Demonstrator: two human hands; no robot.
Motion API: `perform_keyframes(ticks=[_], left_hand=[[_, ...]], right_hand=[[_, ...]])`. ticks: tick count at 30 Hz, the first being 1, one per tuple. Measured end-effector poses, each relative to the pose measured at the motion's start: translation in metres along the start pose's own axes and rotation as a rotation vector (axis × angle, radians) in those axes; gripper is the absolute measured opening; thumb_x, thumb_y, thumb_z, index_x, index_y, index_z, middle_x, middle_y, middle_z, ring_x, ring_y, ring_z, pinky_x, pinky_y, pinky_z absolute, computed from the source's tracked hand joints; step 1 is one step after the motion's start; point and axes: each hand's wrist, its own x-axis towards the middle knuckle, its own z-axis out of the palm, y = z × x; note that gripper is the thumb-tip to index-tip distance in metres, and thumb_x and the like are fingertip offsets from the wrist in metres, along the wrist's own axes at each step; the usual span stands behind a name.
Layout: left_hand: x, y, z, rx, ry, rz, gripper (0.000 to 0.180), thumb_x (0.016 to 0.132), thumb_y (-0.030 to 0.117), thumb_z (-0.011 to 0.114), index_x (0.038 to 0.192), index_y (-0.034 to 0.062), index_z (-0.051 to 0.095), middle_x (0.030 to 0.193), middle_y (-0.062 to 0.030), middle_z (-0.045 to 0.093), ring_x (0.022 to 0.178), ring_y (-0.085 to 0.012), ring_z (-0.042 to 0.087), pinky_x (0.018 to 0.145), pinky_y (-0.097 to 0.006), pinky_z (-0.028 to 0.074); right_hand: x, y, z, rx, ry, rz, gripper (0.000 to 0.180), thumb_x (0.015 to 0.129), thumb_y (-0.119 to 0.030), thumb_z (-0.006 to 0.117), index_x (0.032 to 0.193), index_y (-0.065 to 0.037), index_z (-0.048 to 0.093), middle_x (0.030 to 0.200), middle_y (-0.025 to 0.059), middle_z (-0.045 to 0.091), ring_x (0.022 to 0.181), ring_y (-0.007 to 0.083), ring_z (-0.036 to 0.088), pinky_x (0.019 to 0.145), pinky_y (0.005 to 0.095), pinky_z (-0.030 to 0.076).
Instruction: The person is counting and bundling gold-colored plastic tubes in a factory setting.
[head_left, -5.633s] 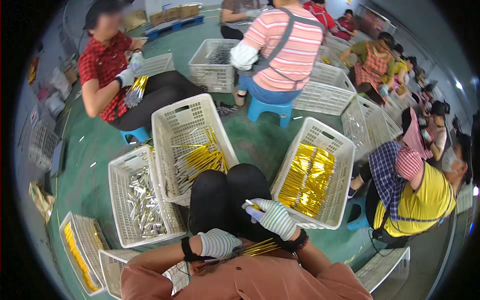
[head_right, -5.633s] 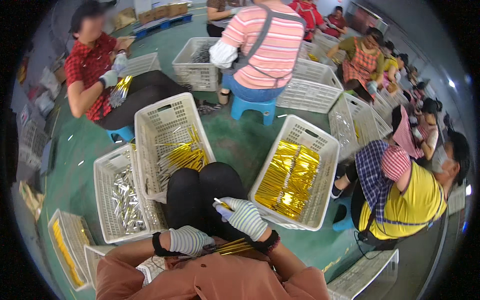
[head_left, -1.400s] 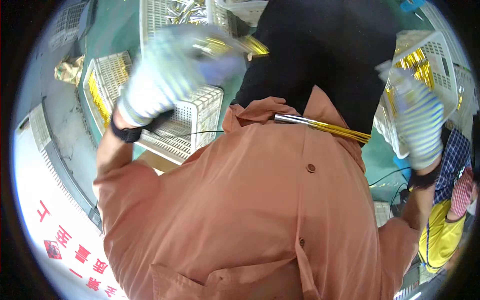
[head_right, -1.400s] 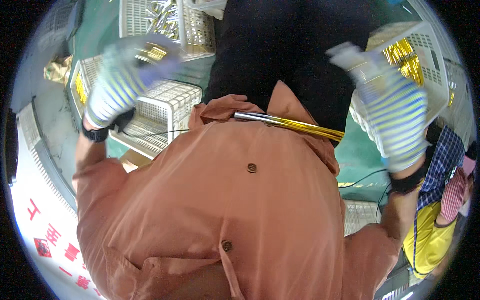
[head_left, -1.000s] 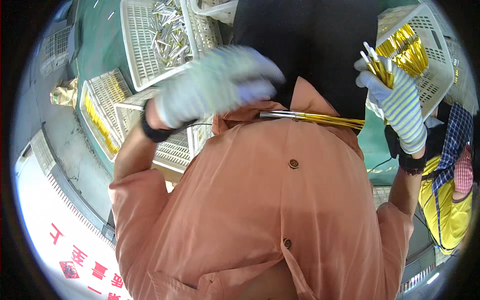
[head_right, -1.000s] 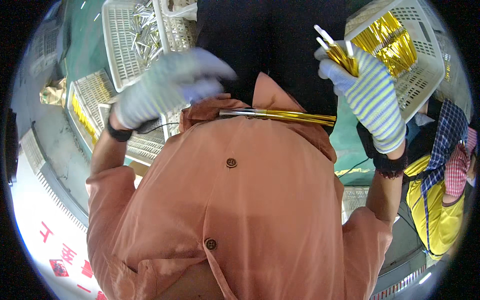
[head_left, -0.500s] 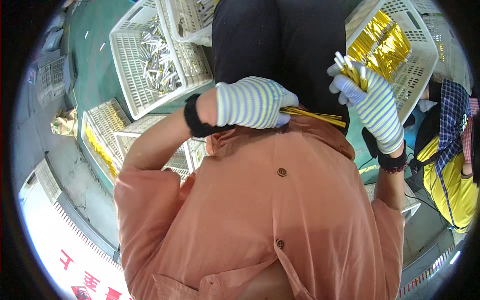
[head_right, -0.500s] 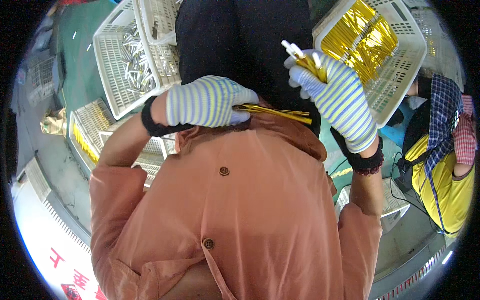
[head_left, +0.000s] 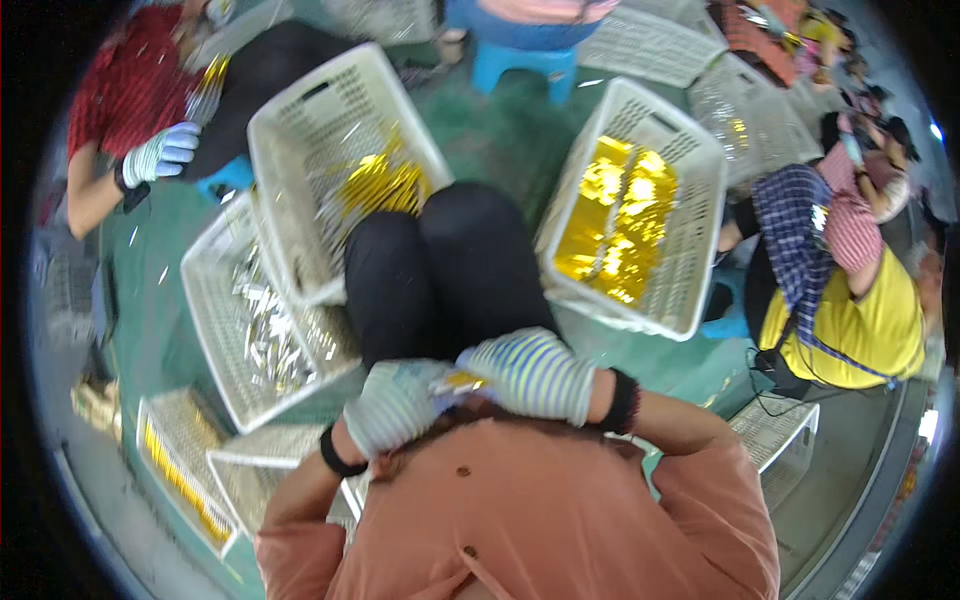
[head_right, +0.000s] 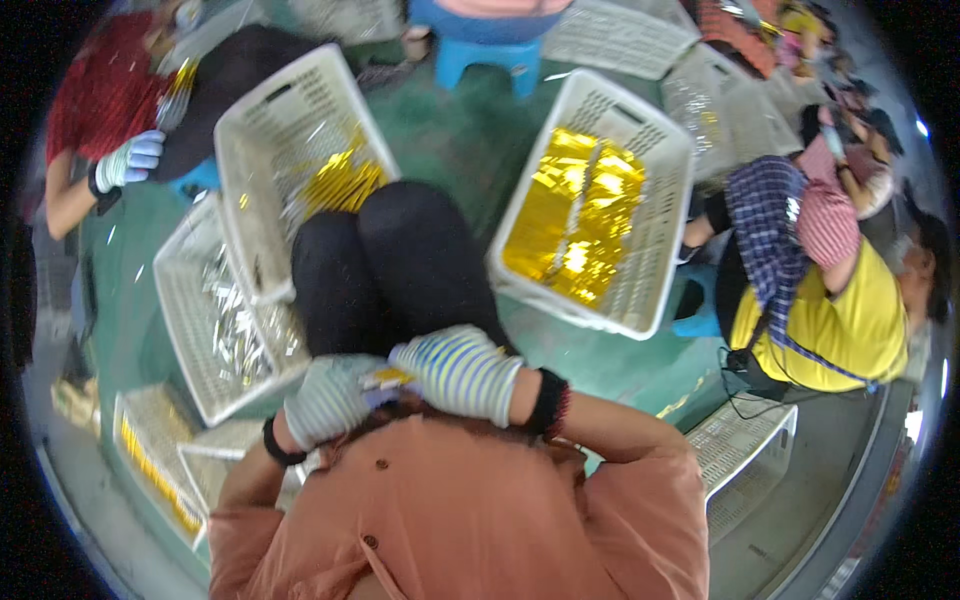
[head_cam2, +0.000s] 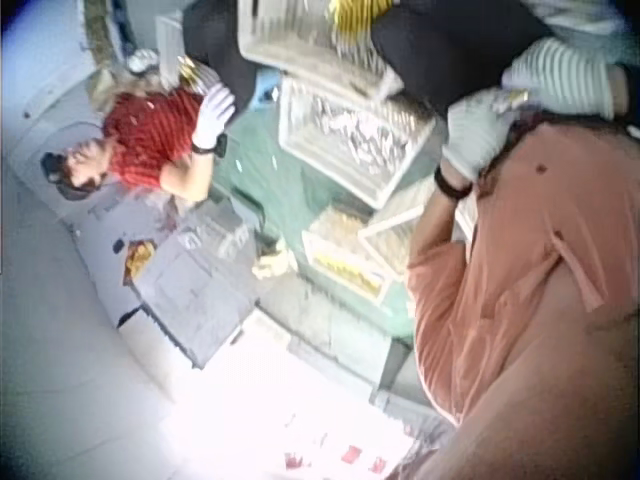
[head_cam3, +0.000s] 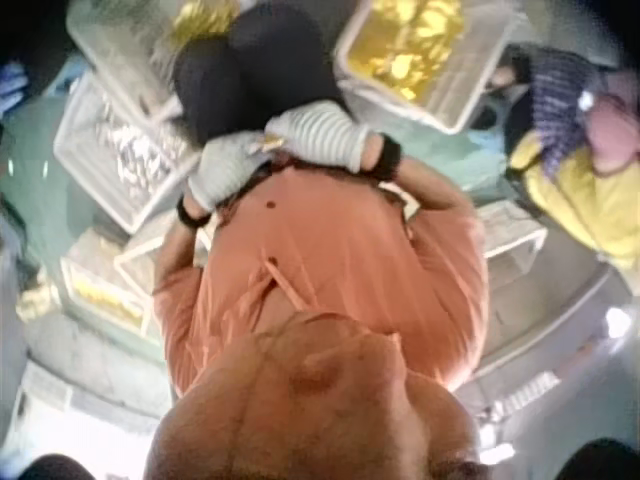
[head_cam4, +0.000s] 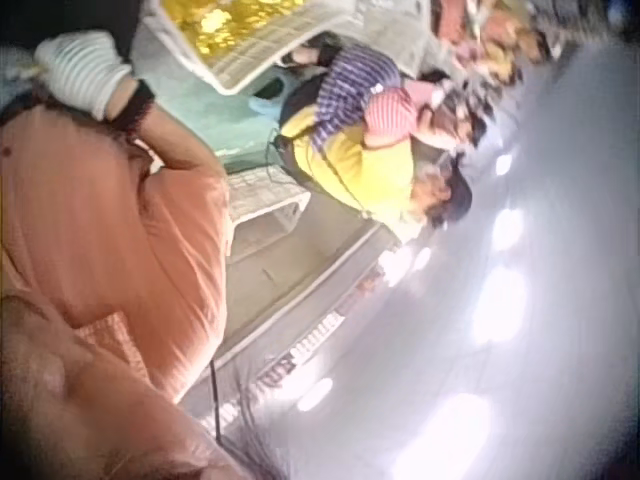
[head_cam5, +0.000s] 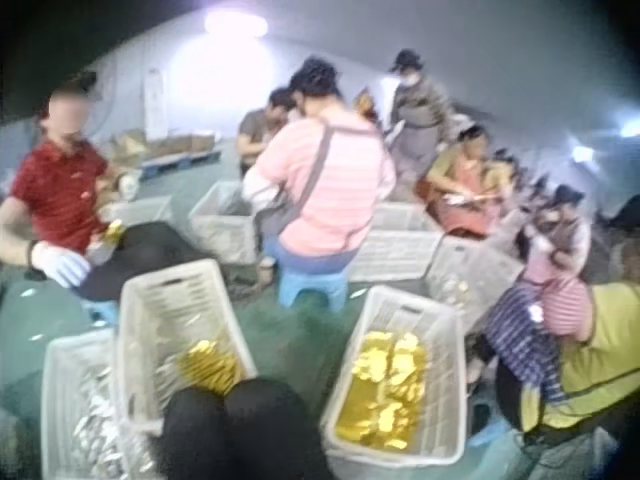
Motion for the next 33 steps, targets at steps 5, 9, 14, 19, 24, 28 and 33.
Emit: perform_keyframes(ticks=[5, 9, 14, 19, 24, 28, 33], left_hand=[[-0.006, 0.007, 0.0, 0.115, 0.1, 0.135, 0.024, 0.098, 0.034, 0.065, 0.108, 0.017, 0.078, 0.096, -0.0084, 0.076, 0.086, -0.0297, 0.073, 0.076, -0.039, 0.058], [0.0, 0.004, -0.013, 0.258, 0.179, 0.15, 0.022, 0.094, 0.033, 0.07, 0.1, 0.0127, 0.077, 0.085, -0.0093, 0.071, 0.075, -0.0314, 0.068, 0.068, -0.043, 0.053], [0.001, 0.016, -0.029, 0.323, 0.219, 0.132, 0.022, 0.091, 0.034, 0.073, 0.091, 0.0119, 0.073, 0.073, -0.009, 0.064, 0.068, -0.0314, 0.064, 0.064, -0.045, 0.049], [-0.005, 0.014, -0.03, 0.485, 0.196, 0.141, 0.02, 0.092, 0.033, 0.071, 0.091, 0.0138, 0.066, 0.074, -0.0063, 0.058, 0.071, -0.0286, 0.06, 0.065, -0.044, 0.046], [0.008, 0.012, -0.041, 0.567, 0.348, 0.341, 0.02, 0.092, 0.033, 0.069, 0.087, 0.0151, 0.062, 0.072, -0.0058, 0.052, 0.07, -0.0275, 0.058, 0.067, -0.044, 0.045], [-0.023, 0.027, -0.039, 0.436, -0.011, 0.159, 0.031, 0.097, 0.039, 0.064, 0.084, 0.0109, 0.062, 0.073, -0.0123, 0.064, 0.068, -0.0349, 0.066, 0.06, -0.048, 0.049], [-0.037, 0.041, -0.045, -0.115, -0.104, -0.017, 0.025, 0.093, 0.033, 0.069, 0.095, 0.0084, 0.069, 0.071, -0.0151, 0.066, 0.066, -0.037, 0.067, 0.06, -0.047, 0.053]], right_hand=[[-0.004, 0.005, 0.015, 0.014, 0.003, -0.001, 0.023, 0.097, -0.031, 0.064, 0.106, -0.01, 0.071, 0.087, 0.0195, 0.073, 0.081, 0.0408, 0.072, 0.071, 0.05, 0.057], [-0.001, -0.004, -0.005, 0.09, 0.152, 0.01, 0.025, 0.098, -0.032, 0.065, 0.108, -0.008, 0.07, 0.087, 0.0187, 0.072, 0.081, 0.0411, 0.071, 0.07, 0.0506, 0.056], [-0.006, -0.006, -0.028, 0.019, -0.015, 0.093, 0.032, 0.099, -0.04, 0.066, 0.1, -0.008, 0.07, 0.085, 0.019, 0.072, 0.08, 0.041, 0.072, 0.07, 0.0507, 0.056], [-0.01, 0.005, -0.014, 0.017, -0.028, 0.031, 0.036, 0.101, -0.043, 0.063, 0.106, -0.009, 0.071, 0.087, 0.02, 0.074, 0.084, 0.0428, 0.072, 0.074, 0.052, 0.057], [-0.001, 0.002, 0.008, 0.293, 0.093, 0.072, 0.035, 0.104, -0.042, 0.058, 0.107, -0.009, 0.07, 0.09, 0.0205, 0.073, 0.087, 0.044, 0.071, 0.077, 0.0531, 0.056], [-0.017, -0.009, 0.002, 0.097, -0.021, -0.102, 0.019, 0.097, -0.028, 0.065, 0.102, -0.01, 0.068, 0.086, 0.0181, 0.073, 0.08, 0.0425, 0.072, 0.068, 0.0534, 0.056], [-0.026, -0.025, -0.012, -0.069, -0.109, -0.168, 0.014, 0.093, -0.023, 0.065, 0.099, -0.009, 0.065, 0.086, 0.0172, 0.073, 0.08, 0.042, 0.072, 0.067, 0.0516, 0.057]])
